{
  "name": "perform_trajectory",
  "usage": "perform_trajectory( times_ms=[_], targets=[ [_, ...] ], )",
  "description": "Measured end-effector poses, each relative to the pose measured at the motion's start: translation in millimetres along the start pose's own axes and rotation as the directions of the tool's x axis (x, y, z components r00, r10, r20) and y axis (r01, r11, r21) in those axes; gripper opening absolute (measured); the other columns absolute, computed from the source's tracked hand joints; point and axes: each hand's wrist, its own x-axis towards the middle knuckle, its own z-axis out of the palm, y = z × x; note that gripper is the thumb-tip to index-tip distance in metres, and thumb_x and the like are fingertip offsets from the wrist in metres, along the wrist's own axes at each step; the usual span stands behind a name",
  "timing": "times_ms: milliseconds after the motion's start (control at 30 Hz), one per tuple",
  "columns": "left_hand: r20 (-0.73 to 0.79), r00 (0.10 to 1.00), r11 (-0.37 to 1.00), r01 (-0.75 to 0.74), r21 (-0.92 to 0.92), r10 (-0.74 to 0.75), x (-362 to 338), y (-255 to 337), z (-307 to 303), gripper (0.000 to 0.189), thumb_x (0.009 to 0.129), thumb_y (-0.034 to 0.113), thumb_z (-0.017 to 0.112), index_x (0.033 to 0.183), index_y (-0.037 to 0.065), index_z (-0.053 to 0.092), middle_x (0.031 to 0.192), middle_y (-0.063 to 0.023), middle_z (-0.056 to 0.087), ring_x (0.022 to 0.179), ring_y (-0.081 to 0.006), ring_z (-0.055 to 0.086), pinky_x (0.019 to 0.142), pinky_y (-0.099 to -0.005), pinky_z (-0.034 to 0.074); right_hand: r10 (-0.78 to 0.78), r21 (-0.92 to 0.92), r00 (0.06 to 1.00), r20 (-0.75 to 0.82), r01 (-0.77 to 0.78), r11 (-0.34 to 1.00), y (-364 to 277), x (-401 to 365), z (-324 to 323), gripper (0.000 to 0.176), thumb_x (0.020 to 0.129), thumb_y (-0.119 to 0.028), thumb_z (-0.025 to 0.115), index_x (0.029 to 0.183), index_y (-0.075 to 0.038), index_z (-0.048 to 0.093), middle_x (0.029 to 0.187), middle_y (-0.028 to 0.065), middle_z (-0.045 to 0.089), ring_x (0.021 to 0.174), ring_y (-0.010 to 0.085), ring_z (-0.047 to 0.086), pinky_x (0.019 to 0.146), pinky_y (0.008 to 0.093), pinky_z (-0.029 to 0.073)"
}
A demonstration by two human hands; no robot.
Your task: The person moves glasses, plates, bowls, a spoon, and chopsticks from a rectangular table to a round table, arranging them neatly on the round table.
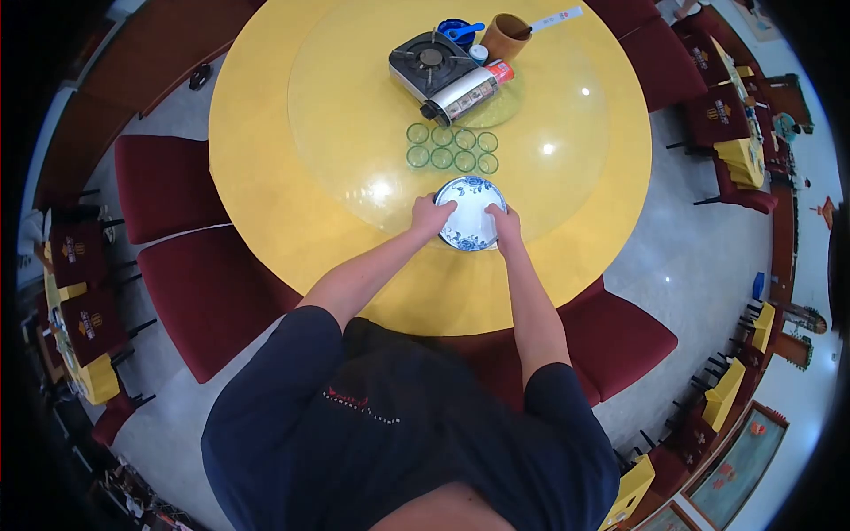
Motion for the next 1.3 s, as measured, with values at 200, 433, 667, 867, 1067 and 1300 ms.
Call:
perform_trajectory(
  times_ms=[200, 433, 667, 867, 1067, 1300],
  targets=[
    [0.022, 0.998, 0.998, 0.053, -0.031, -0.052, 5, 2, -8, 0.054, 0.059, 0.033, 0.061, 0.095, -0.006, 0.056, 0.088, -0.0229, 0.056, 0.080, -0.0312, 0.057, 0.070, -0.0356, 0.047, -0.001, -0.099, 1.000, 0.009, 0.002, 0.995, -5, 8, 8, 0.043, 0.064, -0.011, 0.057, 0.103, 0.005, 0.050, 0.093, 0.0124, 0.057, 0.082, 0.0195, 0.055, 0.071, 0.0277, 0.044],
    [0.001, 0.998, 0.996, -0.065, -0.065, 0.066, 2, 5, -13, 0.048, 0.060, 0.025, 0.061, 0.095, -0.007, 0.055, 0.089, -0.0218, 0.057, 0.078, -0.0281, 0.058, 0.068, -0.0343, 0.047, -0.039, -0.112, 0.998, -0.040, 0.034, 0.993, 1, 13, 13, 0.046, 0.065, -0.011, 0.057, 0.107, 0.005, 0.048, 0.097, 0.0133, 0.055, 0.087, 0.0206, 0.054, 0.075, 0.0289, 0.043],
    [0.075, 0.991, 0.968, -0.091, -0.235, 0.111, 7, -3, -16, 0.056, 0.067, 0.025, 0.063, 0.109, -0.008, 0.045, 0.101, -0.0202, 0.054, 0.085, -0.0222, 0.056, 0.071, -0.0284, 0.045, -0.107, 0.031, 0.977, -0.184, 0.115, 0.993, 14, -7, 1, 0.057, 0.073, -0.025, 0.060, 0.119, 0.001, 0.038, 0.113, 0.0136, 0.046, 0.100, 0.0208, 0.047, 0.082, 0.0266, 0.038],
    [0.104, 0.964, 0.948, -0.216, -0.235, 0.246, 25, -53, -50, 0.047, 0.075, 0.024, 0.060, 0.112, -0.003, 0.045, 0.099, -0.0153, 0.053, 0.093, -0.0211, 0.051, 0.078, -0.0314, 0.042, -0.198, -0.205, 0.887, -0.417, 0.120, 0.971, 141, -98, -36, 0.029, 0.079, -0.024, 0.056, 0.095, 0.000, 0.055, 0.078, 0.0031, 0.055, 0.068, 0.0095, 0.049, 0.059, 0.0222, 0.040],
    [0.496, 0.696, 0.497, -0.718, 0.488, 0.518, -44, -82, -152, 0.024, 0.068, 0.014, 0.055, 0.088, 0.003, 0.054, 0.098, -0.0155, 0.048, 0.094, -0.0321, 0.044, 0.080, -0.0398, 0.038, 0.093, -0.241, 0.919, -0.384, -0.197, 0.950, 266, -258, -35, 0.021, 0.071, -0.018, 0.059, 0.082, -0.001, 0.060, 0.072, 0.0055, 0.060, 0.062, 0.0129, 0.056, 0.059, 0.0274, 0.045],
    [0.457, 0.682, 0.181, -0.648, 0.740, 0.572, -107, -132, -170, 0.041, 0.064, 0.012, 0.054, 0.103, 0.003, 0.047, 0.113, -0.0183, 0.040, 0.107, -0.0341, 0.036, 0.087, -0.0430, 0.034, 0.285, 0.044, 0.911, -0.299, -0.285, 0.957, 328, -316, -21, 0.029, 0.074, -0.023, 0.056, 0.097, -0.004, 0.055, 0.081, 0.0080, 0.059, 0.070, 0.0153, 0.058, 0.055, 0.0269, 0.045]
  ],
)
